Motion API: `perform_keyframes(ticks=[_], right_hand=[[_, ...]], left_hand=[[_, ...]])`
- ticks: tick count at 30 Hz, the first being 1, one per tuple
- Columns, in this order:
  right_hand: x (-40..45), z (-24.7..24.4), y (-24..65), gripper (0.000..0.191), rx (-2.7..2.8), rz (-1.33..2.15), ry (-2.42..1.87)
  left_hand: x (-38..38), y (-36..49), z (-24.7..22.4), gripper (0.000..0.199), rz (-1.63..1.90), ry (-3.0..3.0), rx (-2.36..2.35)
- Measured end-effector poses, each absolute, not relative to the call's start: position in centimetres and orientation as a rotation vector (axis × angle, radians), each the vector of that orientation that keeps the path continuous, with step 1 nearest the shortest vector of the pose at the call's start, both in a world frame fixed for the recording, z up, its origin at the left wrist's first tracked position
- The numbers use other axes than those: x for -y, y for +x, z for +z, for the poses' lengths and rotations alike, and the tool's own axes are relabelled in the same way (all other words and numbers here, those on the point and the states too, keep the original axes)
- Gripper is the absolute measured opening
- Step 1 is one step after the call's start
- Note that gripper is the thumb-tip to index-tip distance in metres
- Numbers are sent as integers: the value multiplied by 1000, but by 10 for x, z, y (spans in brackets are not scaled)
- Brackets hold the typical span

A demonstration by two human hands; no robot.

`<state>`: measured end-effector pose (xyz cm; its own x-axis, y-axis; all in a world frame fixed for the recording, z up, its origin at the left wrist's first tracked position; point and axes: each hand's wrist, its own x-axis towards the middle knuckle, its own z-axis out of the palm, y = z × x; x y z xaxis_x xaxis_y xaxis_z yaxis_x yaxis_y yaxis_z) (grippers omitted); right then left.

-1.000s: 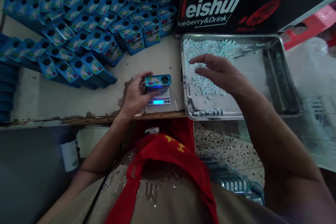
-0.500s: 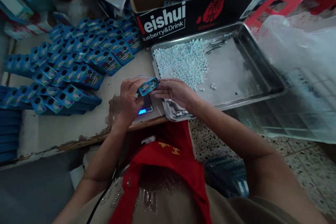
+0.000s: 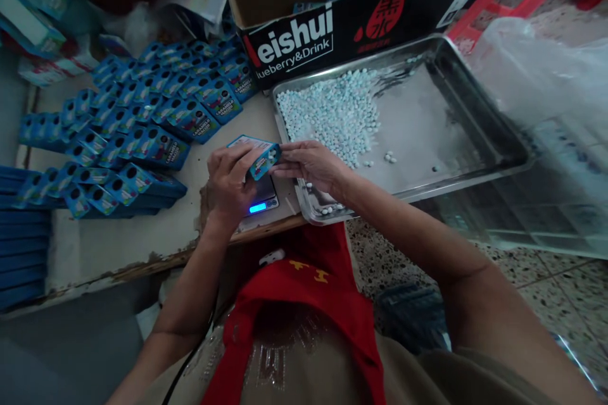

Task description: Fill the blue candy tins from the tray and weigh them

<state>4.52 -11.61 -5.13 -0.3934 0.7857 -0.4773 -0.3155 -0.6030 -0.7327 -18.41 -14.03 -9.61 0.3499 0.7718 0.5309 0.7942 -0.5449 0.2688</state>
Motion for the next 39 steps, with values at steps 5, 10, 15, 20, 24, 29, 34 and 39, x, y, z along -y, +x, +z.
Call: perform_keyframes(ticks=[5,10,15,20,24,29,34,39], right_hand=[[113,-48,40,25,710,2050,-1136],[117,-44,34,28,702,2004,-1074],[113,-51,30,29,703,2003,-1133],[111,-46,32,26,770,1964,-1193],[110,-44,34,20,876,1957,-1198],[106,-51,30,17,796,1960,-1178],[105,-54,26,22,745,1967,-1225],[104,-53,36,24,739,2006,-1233]], left_hand=[[148,-187,-92,48,-996,-2558,1455],[153,-189,-80,50,-1031,-2570,1477],[149,-187,-85,54,-994,-2556,1561],[154,-180,-92,54,-1053,-2518,1626],[154,-178,-96,51,-1086,-2494,1624],[149,-180,-92,45,-1028,-2572,1501],[148,-184,-89,44,-1047,-2580,1446],[147,-180,-94,46,-1135,-2567,1548]])
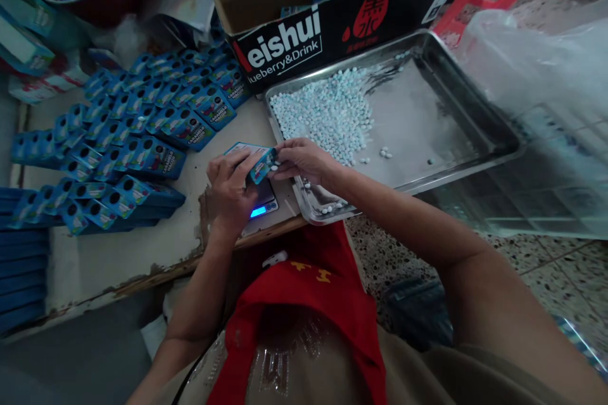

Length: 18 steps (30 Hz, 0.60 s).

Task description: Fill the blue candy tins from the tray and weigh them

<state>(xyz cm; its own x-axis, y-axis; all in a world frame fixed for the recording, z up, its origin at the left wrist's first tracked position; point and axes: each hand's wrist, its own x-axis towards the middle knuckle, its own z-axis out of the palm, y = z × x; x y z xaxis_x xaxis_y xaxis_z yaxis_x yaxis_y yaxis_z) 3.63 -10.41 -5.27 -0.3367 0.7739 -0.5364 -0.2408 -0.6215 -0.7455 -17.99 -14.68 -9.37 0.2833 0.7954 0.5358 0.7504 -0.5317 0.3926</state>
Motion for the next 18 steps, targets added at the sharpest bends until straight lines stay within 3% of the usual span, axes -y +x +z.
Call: perform_keyframes(ticks=[7,12,18], right_hand=[[104,-55,45,20,679,1939,-1192],[112,-54,49,12,762,1825,-1126],[119,-22,40,9,1169,1352,-1076]], left_hand=[[137,-165,-97,25,1310,2178,-1624],[134,-167,-107,28,1337,1973,-1695],[137,-164,-104,38,1351,1793,-1618]])
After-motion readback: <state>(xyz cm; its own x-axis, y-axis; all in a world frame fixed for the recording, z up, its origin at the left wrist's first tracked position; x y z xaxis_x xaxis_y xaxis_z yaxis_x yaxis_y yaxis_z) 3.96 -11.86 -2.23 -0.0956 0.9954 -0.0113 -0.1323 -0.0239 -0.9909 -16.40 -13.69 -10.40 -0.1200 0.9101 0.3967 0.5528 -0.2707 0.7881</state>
